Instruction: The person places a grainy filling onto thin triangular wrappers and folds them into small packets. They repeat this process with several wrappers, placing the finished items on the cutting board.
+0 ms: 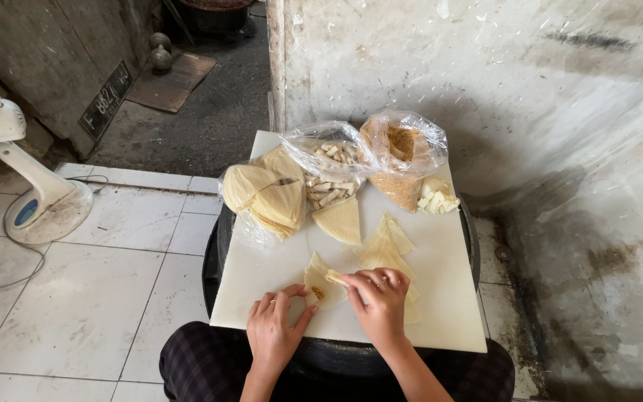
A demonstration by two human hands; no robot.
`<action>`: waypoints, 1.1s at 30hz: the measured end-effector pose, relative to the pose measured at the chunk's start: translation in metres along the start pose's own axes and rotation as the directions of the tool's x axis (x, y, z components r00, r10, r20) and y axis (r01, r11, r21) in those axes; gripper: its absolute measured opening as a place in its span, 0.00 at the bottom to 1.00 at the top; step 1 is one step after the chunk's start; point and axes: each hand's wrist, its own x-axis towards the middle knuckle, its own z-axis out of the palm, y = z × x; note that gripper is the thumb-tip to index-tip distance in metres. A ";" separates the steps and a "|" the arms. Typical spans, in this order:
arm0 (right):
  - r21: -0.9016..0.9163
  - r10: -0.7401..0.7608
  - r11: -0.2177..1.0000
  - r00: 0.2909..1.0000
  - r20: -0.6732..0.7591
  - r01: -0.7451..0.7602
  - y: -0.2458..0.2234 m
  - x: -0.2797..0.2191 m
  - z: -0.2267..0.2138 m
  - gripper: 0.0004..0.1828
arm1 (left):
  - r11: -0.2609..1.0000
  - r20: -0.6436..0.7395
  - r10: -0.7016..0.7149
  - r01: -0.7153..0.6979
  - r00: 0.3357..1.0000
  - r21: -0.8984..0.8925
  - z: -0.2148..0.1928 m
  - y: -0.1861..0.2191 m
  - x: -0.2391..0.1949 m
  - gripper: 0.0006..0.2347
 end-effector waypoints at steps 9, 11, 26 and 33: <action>-0.072 -0.211 0.975 0.977 -0.013 0.210 -0.008 -0.004 -0.007 0.13 | 1.000 -0.032 0.024 -0.024 0.999 -0.002 -0.001 0.001 0.000 0.16; -0.041 -0.190 0.981 0.982 0.019 0.190 -0.007 -0.006 -0.005 0.14 | 1.000 -0.023 0.019 -0.019 1.000 -0.005 -0.001 0.001 0.000 0.16; -0.058 0.266 0.962 0.964 -0.015 -0.266 0.001 0.000 0.001 0.11 | 1.000 0.058 0.029 -0.029 0.998 0.004 -0.013 0.007 0.005 0.13; -0.017 0.168 0.986 0.968 0.188 -0.168 -0.003 -0.001 0.002 0.11 | 0.998 0.026 0.054 -0.053 0.998 -0.032 -0.015 0.009 0.006 0.09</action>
